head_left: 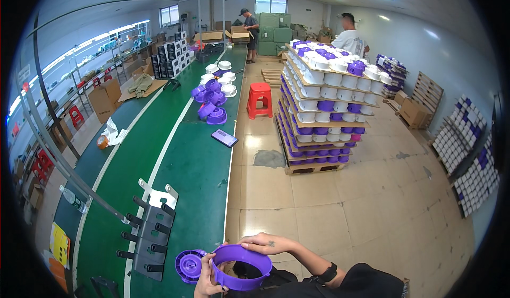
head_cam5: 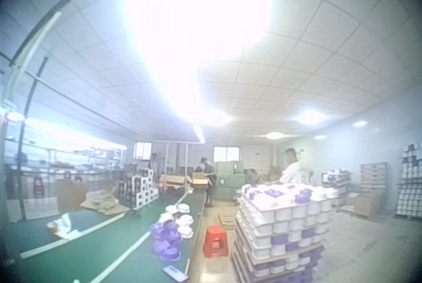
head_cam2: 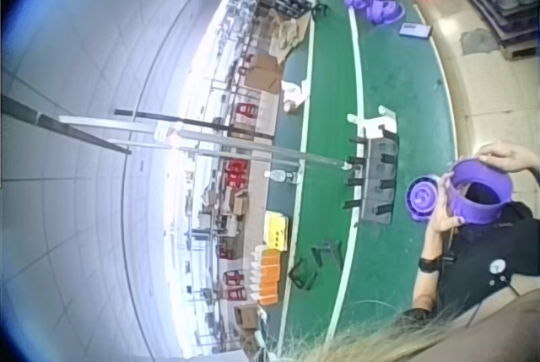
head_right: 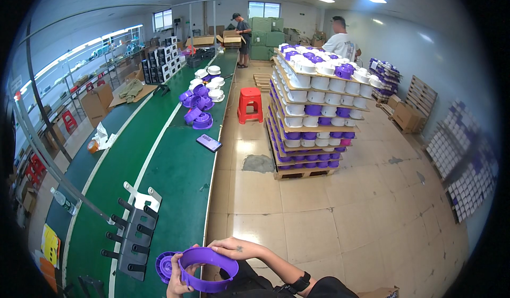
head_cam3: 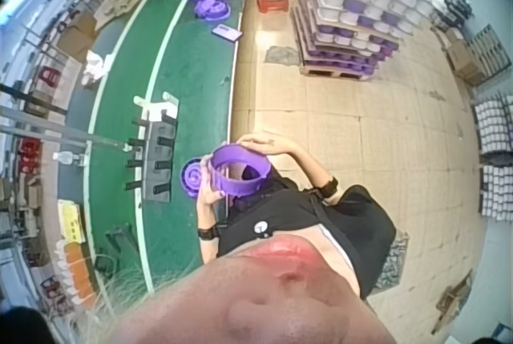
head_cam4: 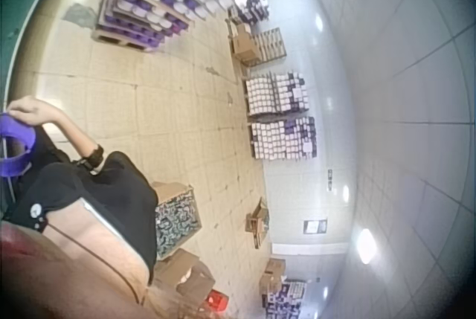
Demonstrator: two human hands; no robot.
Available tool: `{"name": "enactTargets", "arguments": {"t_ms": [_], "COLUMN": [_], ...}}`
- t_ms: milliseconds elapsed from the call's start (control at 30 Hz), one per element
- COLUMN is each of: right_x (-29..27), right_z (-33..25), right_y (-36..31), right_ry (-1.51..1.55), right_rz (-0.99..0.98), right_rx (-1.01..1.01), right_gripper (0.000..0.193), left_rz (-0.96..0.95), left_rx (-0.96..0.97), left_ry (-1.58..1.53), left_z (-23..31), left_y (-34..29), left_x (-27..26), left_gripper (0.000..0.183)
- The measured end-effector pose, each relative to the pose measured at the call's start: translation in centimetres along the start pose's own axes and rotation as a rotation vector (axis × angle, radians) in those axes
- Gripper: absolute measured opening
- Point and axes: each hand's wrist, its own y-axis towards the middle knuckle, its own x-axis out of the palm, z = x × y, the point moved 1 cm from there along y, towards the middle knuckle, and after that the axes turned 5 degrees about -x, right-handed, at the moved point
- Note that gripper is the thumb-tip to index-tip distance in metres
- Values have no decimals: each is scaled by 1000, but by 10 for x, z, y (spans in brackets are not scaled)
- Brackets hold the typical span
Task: Sorting and stacking purple and white plastic housing components on an assembly line.
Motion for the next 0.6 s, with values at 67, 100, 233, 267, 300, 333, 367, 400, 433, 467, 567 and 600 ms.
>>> {"name": "enactTargets", "arguments": {"t_ms": [67, 100, 233, 267, 300, 333, 367, 400, 433, 467, 567, 600], "right_x": [0, 1, 0, 1, 1, 1, 2, 3, 3, 2, 1, 2], "right_z": [0, 0, -4, -6, -7, -6, -5, -4, -5, -8, -9, -8], "right_y": [-1, -1, -2, -3, -3, -2, -2, -2, -3, -3, -3, -2], "right_ry": [2, 4, 22, 35, 50, 51, 34, 15, 17, -4, -8, 1], "right_rz": [11, 22, 14, 17, 19, 18, 21, 29, 30, 39, 27, 22], "right_rx": [-18, -37, -57, -53, -48, -47, -56, -63, -62, -54, -25, -8], "right_gripper": [39, 39, 39, 39, 38, 38, 38, 38, 38, 38, 37, 36], "left_rz": [-4, -14, -30, -29, -37, -44, -41, -75, -107, -105, -110, -120], "left_rx": [-11, 0, -19, -19, 42, 103, 102, 92, 81, 78, 91, 103], "left_ry": [-4, -26, -68, -68, -64, -59, -59, -122, -185, -186, -155, -136], "left_z": [1, 0, 5, 8, 13, 15, 12, 8, 5, 3, 8, 9], "left_y": [1, 1, 2, 2, 4, 4, 4, 7, 8, 8, 10, 10], "left_x": [1, 2, 6, 9, 12, 13, 11, 8, 6, 4, 7, 6], "left_gripper": [103, 103, 109, 109, 98, 87, 87, 95, 103, 103, 94, 93]}}
